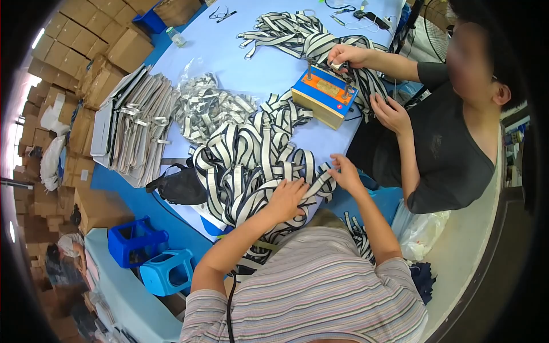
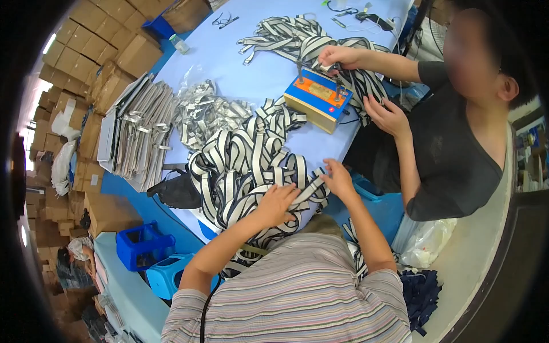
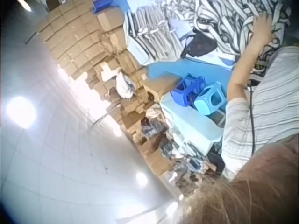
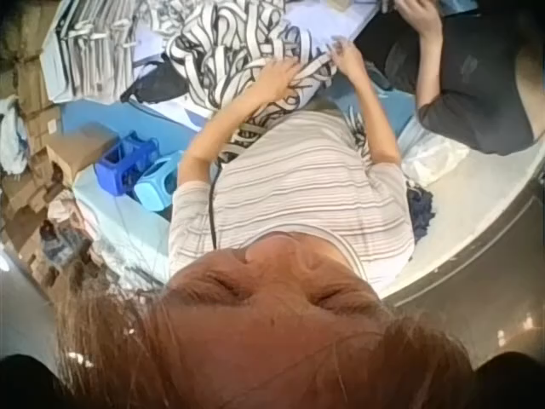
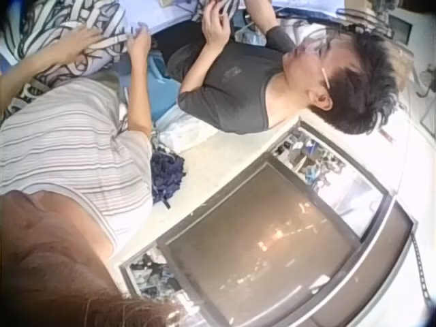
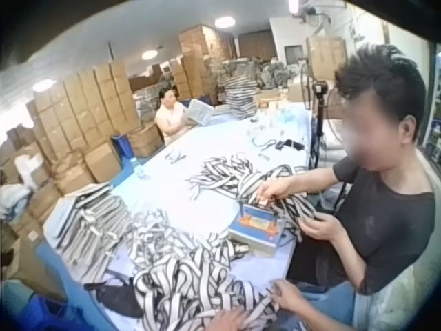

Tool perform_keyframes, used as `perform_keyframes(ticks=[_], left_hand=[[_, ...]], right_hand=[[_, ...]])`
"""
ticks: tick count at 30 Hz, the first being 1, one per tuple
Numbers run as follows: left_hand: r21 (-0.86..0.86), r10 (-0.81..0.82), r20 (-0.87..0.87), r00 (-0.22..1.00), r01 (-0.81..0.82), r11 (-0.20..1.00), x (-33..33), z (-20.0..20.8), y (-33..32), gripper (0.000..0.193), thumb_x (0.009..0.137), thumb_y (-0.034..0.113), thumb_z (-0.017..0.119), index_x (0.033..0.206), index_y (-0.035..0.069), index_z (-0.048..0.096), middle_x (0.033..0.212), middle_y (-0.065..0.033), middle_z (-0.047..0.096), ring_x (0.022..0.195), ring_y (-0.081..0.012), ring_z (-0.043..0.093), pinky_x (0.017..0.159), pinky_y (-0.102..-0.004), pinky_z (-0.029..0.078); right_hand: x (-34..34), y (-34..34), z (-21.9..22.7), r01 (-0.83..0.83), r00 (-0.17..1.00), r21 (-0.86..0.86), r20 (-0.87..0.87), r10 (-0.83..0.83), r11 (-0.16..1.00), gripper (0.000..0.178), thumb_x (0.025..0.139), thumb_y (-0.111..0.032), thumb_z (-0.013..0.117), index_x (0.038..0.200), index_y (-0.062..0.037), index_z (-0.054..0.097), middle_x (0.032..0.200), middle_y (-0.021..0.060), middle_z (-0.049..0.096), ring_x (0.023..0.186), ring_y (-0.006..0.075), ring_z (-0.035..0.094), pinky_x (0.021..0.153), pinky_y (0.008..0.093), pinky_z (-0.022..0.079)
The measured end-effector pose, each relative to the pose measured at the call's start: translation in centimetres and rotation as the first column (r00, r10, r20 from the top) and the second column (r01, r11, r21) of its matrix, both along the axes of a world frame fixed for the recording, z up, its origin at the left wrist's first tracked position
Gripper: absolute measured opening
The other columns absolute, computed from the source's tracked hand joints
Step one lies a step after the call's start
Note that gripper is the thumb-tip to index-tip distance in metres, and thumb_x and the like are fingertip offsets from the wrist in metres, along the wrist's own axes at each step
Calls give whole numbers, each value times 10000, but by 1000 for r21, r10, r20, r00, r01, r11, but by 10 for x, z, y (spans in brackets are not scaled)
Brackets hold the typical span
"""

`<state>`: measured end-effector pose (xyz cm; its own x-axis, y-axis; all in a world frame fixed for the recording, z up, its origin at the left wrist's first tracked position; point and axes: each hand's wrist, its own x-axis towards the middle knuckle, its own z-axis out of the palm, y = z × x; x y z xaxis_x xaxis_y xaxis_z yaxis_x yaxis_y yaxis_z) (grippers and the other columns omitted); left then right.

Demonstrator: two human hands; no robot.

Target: Processing and inspecting fabric or leather straps for product assembly in a workshop environment.

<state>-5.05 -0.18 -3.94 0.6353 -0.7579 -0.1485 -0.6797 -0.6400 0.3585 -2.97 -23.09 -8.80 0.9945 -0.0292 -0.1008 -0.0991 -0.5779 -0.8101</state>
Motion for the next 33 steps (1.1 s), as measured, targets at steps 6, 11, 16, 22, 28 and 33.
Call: perform_keyframes(ticks=[6, 11, 16, 22, 28, 33], left_hand=[[190, -50, 47, 998, 40, 981, -14, 12, -2, 730, 642, 371, 667, 1241, 82, 366, 1268, -162, 356, 979, -232, 461, 875, -342, 312], [330, -103, 129, 986, 56, 942, -27, 6, 4, 733, 672, 409, 629, 1264, 93, 334, 1268, -144, 363, 941, -206, 461, 846, -312, 311], [372, -88, 98, 991, 45, 927, -28, 6, 4, 704, 699, 422, 597, 1264, 99, 327, 1283, -120, 354, 922, -177, 462, 841, -291, 303], [286, 15, 1, 1000, -14, 958, -33, 6, 8, 659, 686, 398, 615, 1218, 90, 378, 1278, -110, 362, 913, -185, 468, 833, -297, 315], [276, -1, 28, 1000, -7, 961, -29, 7, 7, 627, 684, 397, 618, 1182, 72, 421, 1259, -105, 377, 904, -182, 471, 808, -288, 325], [358, -2, -27, 1000, 12, 934, -28, 9, 9, 595, 706, 396, 597, 1169, 54, 450, 1275, -103, 362, 920, -181, 462, 801, -286, 328]], right_hand=[[10, 17, -6, -9, 999, -31, 50, 11, 999, 299, 711, -120, 614, 994, -52, 542, 916, 120, 559, 837, 249, 551, 724, 323, 446], [43, 46, 10, 16, 996, 79, -86, -9, 997, 368, 778, -329, 543, 1017, -50, 520, 828, 188, 598, 726, 294, 592, 637, 343, 460], [60, 58, -19, -19, 989, 242, -139, 54, 970, 430, 714, -203, 626, 1075, -60, 442, 786, 163, 581, 667, 224, 583, 578, 305, 455], [40, 58, -9, 191, 981, 775, -171, -90, 603, 480, 716, -13, 599, 1127, -66, 356, 754, 55, 526, 545, 96, 472, 475, 208, 385], [56, 39, -14, 193, 959, 642, -285, -3, 742, 401, 730, -80, 632, 1076, -40, 433, 728, 56, 531, 589, 109, 499, 517, 222, 399], [66, 32, -24, 140, 947, 567, -317, 58, 812, 379, 718, -123, 657, 1033, -29, 469, 680, 31, 509, 586, 87, 476, 499, 212, 374]])
